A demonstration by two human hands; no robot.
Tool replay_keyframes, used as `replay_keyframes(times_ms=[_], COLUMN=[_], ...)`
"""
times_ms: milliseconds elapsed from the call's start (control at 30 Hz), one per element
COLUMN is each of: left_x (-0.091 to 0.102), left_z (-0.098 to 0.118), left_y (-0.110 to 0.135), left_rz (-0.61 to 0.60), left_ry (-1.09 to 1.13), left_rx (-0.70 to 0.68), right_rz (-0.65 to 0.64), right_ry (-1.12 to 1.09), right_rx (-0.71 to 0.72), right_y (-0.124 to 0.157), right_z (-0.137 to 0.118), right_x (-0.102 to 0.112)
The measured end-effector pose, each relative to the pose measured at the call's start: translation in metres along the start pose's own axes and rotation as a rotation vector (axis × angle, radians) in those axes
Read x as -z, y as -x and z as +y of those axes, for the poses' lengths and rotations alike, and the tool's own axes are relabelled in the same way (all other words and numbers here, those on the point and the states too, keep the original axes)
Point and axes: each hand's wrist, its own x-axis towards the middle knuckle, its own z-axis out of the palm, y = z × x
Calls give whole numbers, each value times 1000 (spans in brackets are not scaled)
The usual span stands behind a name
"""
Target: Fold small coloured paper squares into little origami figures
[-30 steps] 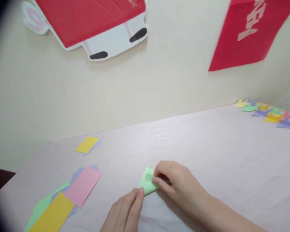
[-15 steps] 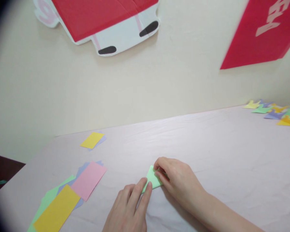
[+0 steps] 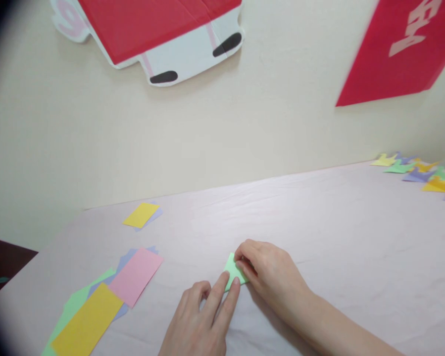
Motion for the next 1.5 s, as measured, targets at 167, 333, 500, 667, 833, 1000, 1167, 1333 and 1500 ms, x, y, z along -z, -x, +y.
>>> replay_keyframes(times_ms=[167, 333, 500, 667, 833, 1000, 1167, 1333, 1500], left_x=[2, -1, -2, 2, 5, 6, 6, 6, 7], left_z=[0, -2, -3, 0, -1, -7, -9, -8, -9], left_y=[0, 1, 1, -1, -3, -6, -5, -4, -5], left_rz=[-32, -10, -13, -27, -52, -97, -132, -112, -116], left_ry=[-19, -30, -35, -31, -32, -39, -50, -44, -25], left_rx=[-15, -37, -49, -25, -26, -98, -120, -119, -119], right_rz=[-1, 0, 4, 18, 11, 48, 73, 76, 51], right_ry=[29, 38, 38, 54, 59, 33, -14, -42, -87], right_rx=[3, 0, -8, 7, 7, 54, 29, -14, -20], right_y=[1, 1, 1, 2, 1, 5, 12, 12, 13], right_z=[-2, -3, -3, -4, -3, -6, -11, -14, -12], right_x=[1, 0, -1, -1, -3, 2, 6, 3, 4])
